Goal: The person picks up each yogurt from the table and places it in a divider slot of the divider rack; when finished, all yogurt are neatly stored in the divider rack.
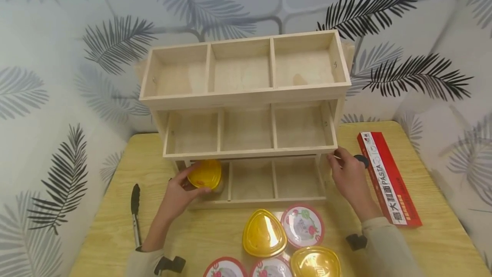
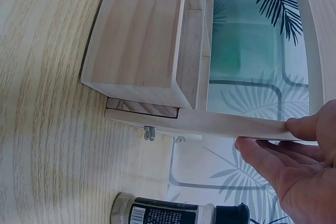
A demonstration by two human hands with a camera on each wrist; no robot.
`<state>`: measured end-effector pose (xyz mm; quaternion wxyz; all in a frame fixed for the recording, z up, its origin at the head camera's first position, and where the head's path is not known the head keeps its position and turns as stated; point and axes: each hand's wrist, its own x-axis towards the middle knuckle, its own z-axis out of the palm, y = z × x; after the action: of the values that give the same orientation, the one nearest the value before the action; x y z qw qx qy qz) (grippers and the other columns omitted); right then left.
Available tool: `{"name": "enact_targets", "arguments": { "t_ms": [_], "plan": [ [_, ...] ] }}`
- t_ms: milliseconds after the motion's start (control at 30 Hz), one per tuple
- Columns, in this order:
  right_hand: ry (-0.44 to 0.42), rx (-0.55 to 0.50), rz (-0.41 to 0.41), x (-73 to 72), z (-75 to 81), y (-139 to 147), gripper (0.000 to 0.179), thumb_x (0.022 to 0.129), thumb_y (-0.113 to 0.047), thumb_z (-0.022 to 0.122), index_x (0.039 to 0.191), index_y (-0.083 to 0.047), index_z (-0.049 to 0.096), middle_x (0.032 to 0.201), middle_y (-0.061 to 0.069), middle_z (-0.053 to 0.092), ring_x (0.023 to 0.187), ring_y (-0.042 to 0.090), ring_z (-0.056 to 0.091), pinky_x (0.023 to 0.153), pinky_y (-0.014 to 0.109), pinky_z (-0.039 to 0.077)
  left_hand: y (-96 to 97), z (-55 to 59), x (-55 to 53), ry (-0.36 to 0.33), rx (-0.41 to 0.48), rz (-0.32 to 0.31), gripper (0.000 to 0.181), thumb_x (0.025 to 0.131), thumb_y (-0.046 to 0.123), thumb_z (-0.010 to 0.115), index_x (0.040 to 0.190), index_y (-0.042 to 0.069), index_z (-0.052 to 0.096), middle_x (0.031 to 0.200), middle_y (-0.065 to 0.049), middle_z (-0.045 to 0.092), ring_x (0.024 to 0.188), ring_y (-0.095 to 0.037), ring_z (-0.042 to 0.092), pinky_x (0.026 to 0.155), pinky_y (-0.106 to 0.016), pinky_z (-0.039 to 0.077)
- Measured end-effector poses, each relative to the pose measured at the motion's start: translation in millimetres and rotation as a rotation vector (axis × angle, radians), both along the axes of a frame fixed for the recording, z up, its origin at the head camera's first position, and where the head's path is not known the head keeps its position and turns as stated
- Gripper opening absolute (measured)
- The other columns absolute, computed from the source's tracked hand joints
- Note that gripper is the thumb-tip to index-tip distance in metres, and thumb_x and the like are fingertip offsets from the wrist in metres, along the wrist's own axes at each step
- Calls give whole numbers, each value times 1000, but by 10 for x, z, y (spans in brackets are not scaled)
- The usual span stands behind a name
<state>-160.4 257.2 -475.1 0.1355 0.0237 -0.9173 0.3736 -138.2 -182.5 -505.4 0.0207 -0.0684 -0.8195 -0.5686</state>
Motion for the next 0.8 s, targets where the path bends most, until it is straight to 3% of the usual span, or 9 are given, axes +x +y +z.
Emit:
{"name": "enact_targets", "arguments": {
  "t_ms": [167, 400, 600, 800],
  "plan": [
    [-5, -3, -6, 8, 11, -5, 39, 104, -14, 56, 136, 7, 53, 126, 31, 61, 102, 48, 66, 79, 56, 56, 12, 18, -24, 22, -44, -19, 74, 77, 15, 88, 143, 12, 54, 141, -15, 53, 122, -30, 55, 95, -43, 53],
    [-4, -8, 1, -3, -10, -1, 40, 104, -14, 56, 137, 6, 53, 127, 32, 60, 103, 50, 65, 79, 58, 55, 53, 26, -33, 69, -199, -11, 75, 79, 22, 87, 145, 16, 53, 142, -14, 51, 128, -32, 50, 99, -48, 49],
    [3, -11, -3, 6, -7, 5, 38, 104, -14, 56, 136, 6, 54, 126, 30, 61, 102, 48, 66, 79, 56, 56, 61, 6, -40, 43, -211, -36, 74, 85, 25, 83, 149, 19, 48, 147, -17, 46, 135, -35, 44, 109, -53, 40],
    [1, -7, -6, -1, -23, 12, 38, 104, -15, 56, 136, 5, 54, 126, 30, 61, 102, 48, 67, 79, 56, 56, 52, 18, -15, 61, -225, -59, 73, 87, 28, 80, 151, 19, 45, 150, -19, 42, 139, -39, 39, 111, -60, 34]
  ]
}}
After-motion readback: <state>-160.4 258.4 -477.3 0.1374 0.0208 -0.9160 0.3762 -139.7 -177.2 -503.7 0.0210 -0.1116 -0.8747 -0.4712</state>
